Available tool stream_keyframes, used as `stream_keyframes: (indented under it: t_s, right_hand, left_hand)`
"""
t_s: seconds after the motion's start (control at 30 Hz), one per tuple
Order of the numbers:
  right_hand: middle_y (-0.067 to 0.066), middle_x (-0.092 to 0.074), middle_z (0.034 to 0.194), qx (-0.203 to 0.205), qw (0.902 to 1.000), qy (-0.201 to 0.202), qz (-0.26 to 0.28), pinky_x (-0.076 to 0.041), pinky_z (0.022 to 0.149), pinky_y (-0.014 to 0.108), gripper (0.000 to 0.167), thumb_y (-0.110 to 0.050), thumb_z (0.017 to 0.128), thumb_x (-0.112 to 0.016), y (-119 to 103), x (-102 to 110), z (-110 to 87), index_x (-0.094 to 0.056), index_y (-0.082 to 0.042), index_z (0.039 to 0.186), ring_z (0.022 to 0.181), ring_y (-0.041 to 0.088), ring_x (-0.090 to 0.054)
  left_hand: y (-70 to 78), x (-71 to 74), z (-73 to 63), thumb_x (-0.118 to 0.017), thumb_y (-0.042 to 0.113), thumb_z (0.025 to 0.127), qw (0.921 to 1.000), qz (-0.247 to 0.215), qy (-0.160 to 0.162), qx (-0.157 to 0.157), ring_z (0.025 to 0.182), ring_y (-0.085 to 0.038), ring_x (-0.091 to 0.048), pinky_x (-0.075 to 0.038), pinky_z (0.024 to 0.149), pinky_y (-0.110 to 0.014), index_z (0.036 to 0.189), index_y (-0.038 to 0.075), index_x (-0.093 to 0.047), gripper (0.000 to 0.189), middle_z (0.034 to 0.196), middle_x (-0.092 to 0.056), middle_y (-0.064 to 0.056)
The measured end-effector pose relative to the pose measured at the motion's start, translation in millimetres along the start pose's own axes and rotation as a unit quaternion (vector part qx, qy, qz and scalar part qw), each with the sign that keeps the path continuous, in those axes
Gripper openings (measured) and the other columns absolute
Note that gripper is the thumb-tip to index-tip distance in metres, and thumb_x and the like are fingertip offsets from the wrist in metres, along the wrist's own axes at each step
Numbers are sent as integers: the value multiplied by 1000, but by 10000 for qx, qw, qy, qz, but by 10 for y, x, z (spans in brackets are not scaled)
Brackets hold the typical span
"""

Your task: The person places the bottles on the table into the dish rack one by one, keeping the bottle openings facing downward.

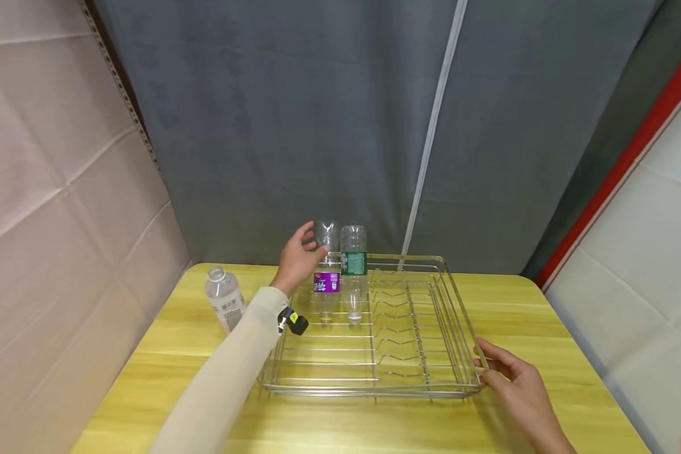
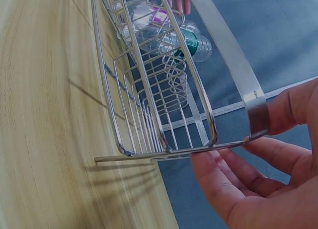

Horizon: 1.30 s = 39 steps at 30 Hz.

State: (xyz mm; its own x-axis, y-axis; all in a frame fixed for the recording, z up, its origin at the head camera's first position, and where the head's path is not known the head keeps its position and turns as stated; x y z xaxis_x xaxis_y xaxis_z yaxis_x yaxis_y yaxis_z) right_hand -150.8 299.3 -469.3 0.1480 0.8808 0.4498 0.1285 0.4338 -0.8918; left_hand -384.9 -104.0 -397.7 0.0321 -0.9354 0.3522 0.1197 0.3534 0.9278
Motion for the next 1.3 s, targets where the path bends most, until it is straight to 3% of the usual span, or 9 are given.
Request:
stream_keyframes:
  t_s: [0.23, 0.5, 0.73, 0.9, 1.1, 1.17, 1.3]
  right_hand:
    - [17, -67, 139, 27, 10000, -64, 5, -63, 80, 22, 52, -3, 102, -57, -21, -1, 30, -53, -6, 154, 103, -4, -71]
    - [17, -66, 140, -131, 9998, -125, 81, -64, 81, 23, 50, -7, 106, -58, 29, 6, 32, -53, -6, 155, 102, -6, -70]
    - [17, -68, 140, -76, 9998, -138, 138, -65, 82, 23, 49, -6, 106, -58, 29, 0, 47, -52, -4, 154, 102, -6, -69]
    - [18, -67, 140, -37, 9998, -170, 65, -65, 82, 23, 49, -8, 107, -58, 39, 3, 39, -52, -3, 155, 103, -7, -69]
    - [17, -68, 137, 41, 9998, -162, -71, -65, 80, 24, 50, -13, 107, -62, 67, 39, 7, -51, -5, 156, 102, -8, -69]
    - [14, -70, 134, 81, 9998, -166, -101, -65, 79, 24, 50, -14, 107, -62, 64, 43, 9, -52, -4, 155, 101, -8, -69]
    - [4, -72, 128, 198, 9996, -199, -62, -65, 80, 24, 49, -15, 108, -62, 38, 33, 29, -52, -4, 155, 102, -8, -69]
  left_hand:
    - [62, 100, -174, -77, 31, 98, 9995, -275, -79, -148, 146, -31, -52, -50, 117, -54, 167, 25, -31, 82, 165, -44, -8]
    - [251, 249, -416, -78, 35, 97, 9975, -448, 37, -552, 142, -26, -55, -49, 118, -50, 155, 24, -49, 65, 157, -52, -1]
    - [416, 429, -719, -78, 29, 98, 9927, -795, 129, -894, 141, -27, -55, -51, 117, -49, 150, 22, -53, 58, 153, -55, -2]
    - [435, 592, -933, -78, 24, 98, 9888, -945, 409, -1080, 140, -24, -56, -52, 116, -47, 149, 17, -54, 57, 150, -56, -3]
    - [378, 747, -1183, -77, 13, 97, 9814, -1041, 797, -1399, 136, -21, -57, -56, 105, -21, 148, 10, -52, 57, 147, -57, -1]
    - [343, 823, -1265, -76, 9, 97, 9767, -1097, 1025, -1535, 135, -22, -58, -56, 102, -16, 148, 7, -52, 56, 144, -58, -2]
    - [237, 1017, -1441, -74, -1, 96, 9618, -1315, 1638, -1755, 130, -24, -60, -56, 100, -17, 147, 5, -53, 56, 139, -61, -8]
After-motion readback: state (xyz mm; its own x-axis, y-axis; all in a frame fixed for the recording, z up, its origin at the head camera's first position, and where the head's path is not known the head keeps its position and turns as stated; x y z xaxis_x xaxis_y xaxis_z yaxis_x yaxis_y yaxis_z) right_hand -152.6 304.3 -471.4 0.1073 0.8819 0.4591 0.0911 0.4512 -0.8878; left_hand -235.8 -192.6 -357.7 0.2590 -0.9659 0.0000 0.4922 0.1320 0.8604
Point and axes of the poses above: each hand's wrist, its own z-axis towards the middle knuckle, its own x-axis out of the back of the hand, y = z × x, the point moved 6 cm from there along z, towards the middle knuckle
